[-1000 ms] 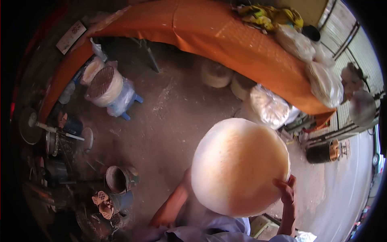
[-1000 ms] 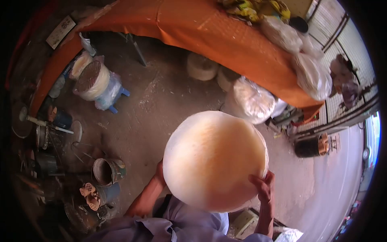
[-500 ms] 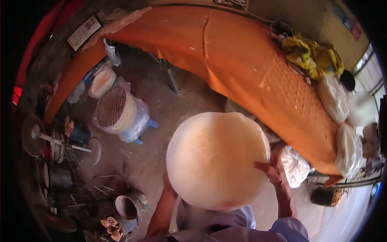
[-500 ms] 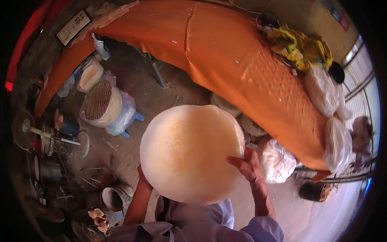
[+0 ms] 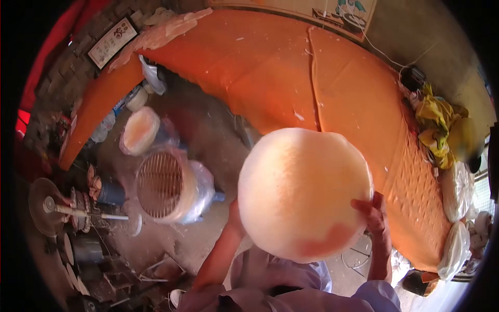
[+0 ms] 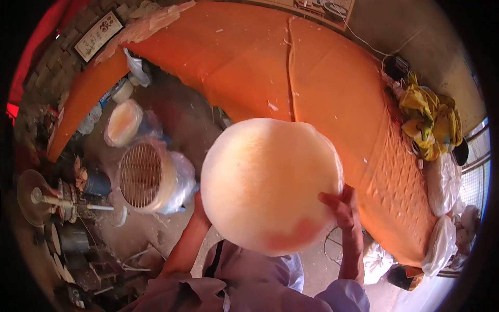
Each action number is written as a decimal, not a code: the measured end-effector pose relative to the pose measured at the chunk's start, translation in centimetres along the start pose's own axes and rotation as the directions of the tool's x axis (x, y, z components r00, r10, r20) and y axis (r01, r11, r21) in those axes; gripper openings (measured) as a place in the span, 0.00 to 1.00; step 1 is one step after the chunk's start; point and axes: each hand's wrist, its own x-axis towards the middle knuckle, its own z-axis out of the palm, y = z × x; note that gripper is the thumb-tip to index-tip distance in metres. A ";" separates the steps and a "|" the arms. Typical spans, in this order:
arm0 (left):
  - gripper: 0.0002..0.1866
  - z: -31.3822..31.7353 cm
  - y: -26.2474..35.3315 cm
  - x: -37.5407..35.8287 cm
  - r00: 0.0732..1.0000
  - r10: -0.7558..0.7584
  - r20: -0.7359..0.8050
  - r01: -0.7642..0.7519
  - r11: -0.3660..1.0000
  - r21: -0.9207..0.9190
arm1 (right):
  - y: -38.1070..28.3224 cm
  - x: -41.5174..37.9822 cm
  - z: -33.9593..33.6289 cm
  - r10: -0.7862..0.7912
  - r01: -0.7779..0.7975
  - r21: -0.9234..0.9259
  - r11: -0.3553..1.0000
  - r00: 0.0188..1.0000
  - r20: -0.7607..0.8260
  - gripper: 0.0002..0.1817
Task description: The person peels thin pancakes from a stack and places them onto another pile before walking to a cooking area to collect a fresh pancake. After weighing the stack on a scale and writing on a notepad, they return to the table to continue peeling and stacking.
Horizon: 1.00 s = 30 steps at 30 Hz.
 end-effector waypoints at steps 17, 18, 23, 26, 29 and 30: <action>0.25 -0.9 5.7 44.4 0.912 -0.311 0.267 0.385 0.872 -0.301 | -6.7 35.2 1.7 -0.055 0.067 0.087 0.994 0.990 -0.133 0.24; 0.25 -0.6 6.5 46.4 0.917 -0.298 0.265 0.370 0.883 -0.287 | -6.8 36.5 2.0 -0.078 0.092 0.092 0.992 0.986 -0.146 0.24; 0.29 -2.8 7.2 56.9 0.908 -0.262 0.327 0.332 0.926 -0.182 | -5.9 40.9 2.6 -0.036 0.082 0.159 0.984 0.962 -0.269 0.25; 0.29 -4.1 7.7 60.2 0.966 -0.254 0.052 0.248 0.963 0.103 | -2.7 39.9 2.9 0.023 -0.023 0.007 1.000 0.806 -0.591 0.27; 0.24 -5.4 8.4 57.1 0.950 0.048 0.308 -0.200 0.851 0.485 | 0.1 36.1 5.4 0.310 -0.176 0.267 0.948 0.710 -0.633 0.30; 0.23 -4.2 9.3 54.8 0.881 0.104 0.461 -0.363 0.774 0.519 | 0.6 34.7 7.2 0.422 -0.202 0.423 0.883 0.737 -0.529 0.30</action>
